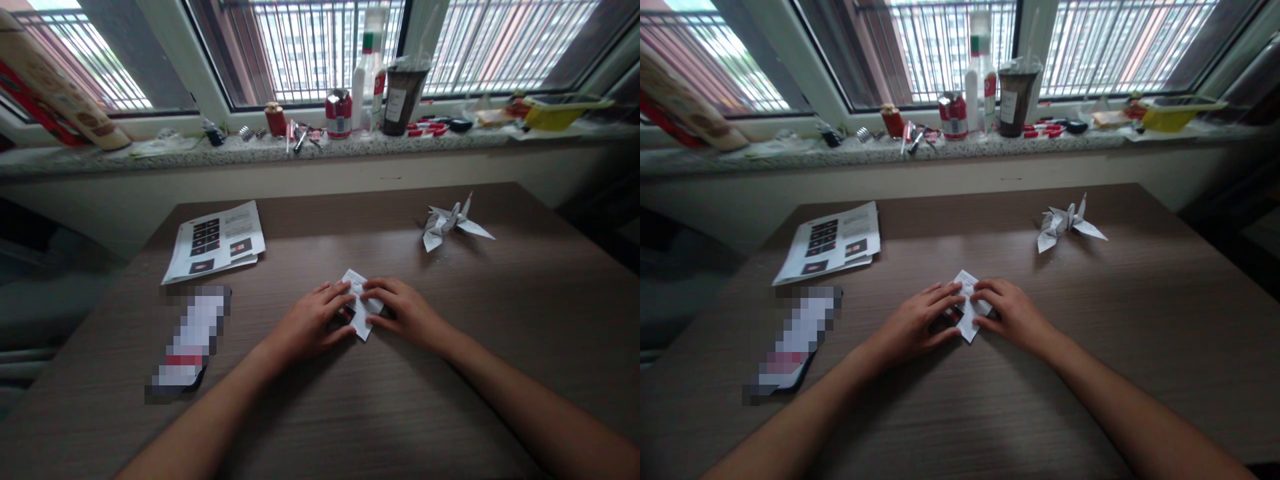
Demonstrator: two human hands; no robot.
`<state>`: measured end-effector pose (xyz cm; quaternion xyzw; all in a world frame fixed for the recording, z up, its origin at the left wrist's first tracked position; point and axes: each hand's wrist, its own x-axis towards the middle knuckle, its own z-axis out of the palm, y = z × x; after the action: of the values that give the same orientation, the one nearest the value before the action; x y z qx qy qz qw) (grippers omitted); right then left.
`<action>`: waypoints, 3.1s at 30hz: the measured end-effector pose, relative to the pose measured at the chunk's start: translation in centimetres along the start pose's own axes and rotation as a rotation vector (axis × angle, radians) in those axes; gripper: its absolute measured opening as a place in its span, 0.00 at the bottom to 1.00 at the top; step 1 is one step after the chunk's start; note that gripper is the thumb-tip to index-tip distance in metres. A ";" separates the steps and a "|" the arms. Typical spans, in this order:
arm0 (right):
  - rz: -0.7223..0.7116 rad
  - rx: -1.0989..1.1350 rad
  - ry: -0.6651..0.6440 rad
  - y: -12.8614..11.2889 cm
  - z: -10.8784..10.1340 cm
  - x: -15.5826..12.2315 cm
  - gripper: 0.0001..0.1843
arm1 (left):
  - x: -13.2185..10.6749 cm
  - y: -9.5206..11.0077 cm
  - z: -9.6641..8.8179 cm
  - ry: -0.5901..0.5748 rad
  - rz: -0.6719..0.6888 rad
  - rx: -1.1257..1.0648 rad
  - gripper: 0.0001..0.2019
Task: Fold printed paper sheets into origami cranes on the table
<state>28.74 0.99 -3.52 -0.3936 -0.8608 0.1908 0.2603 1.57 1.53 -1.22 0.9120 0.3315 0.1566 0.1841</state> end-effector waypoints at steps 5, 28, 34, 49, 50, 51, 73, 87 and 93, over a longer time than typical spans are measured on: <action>0.004 0.000 -0.006 -0.3 -0.1 0.1 0.19 | 0.0 -0.6 0.2 0.019 0.059 -0.007 0.13; -0.058 0.015 -0.123 -1.0 -2.2 0.0 0.25 | 0.4 -0.8 1.1 0.153 0.082 -0.060 0.06; -0.080 0.006 -0.093 -0.8 -2.1 -0.1 0.18 | 0.3 -0.7 1.0 0.142 0.043 -0.111 0.06; 0.021 0.157 0.037 -1.7 -1.7 0.5 0.07 | 0.7 1.2 -0.9 0.077 -0.046 -0.073 0.11; 0.035 0.160 0.042 -1.8 -1.6 0.5 0.07 | 0.8 1.4 -0.9 0.083 -0.062 -0.059 0.12; 0.049 0.163 0.047 -1.9 -1.6 0.5 0.07 | 1.0 1.6 -0.9 0.086 -0.074 -0.048 0.13; 0.204 0.095 0.130 -1.4 -0.4 0.3 0.24 | 4.1 1.1 -2.4 0.032 -0.308 -0.192 0.06; 0.401 0.073 0.108 -1.1 -0.2 0.9 0.42 | 3.0 -0.6 -2.1 0.151 -0.383 -0.517 0.07; 0.377 0.095 0.053 -1.2 -1.3 2.0 0.30 | 2.7 -0.6 -1.6 0.095 -0.435 -0.664 0.10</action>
<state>27.67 1.98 -1.27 -0.5399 -0.7546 0.2663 0.2610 2.52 4.11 0.40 0.7029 0.4565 0.2548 0.4823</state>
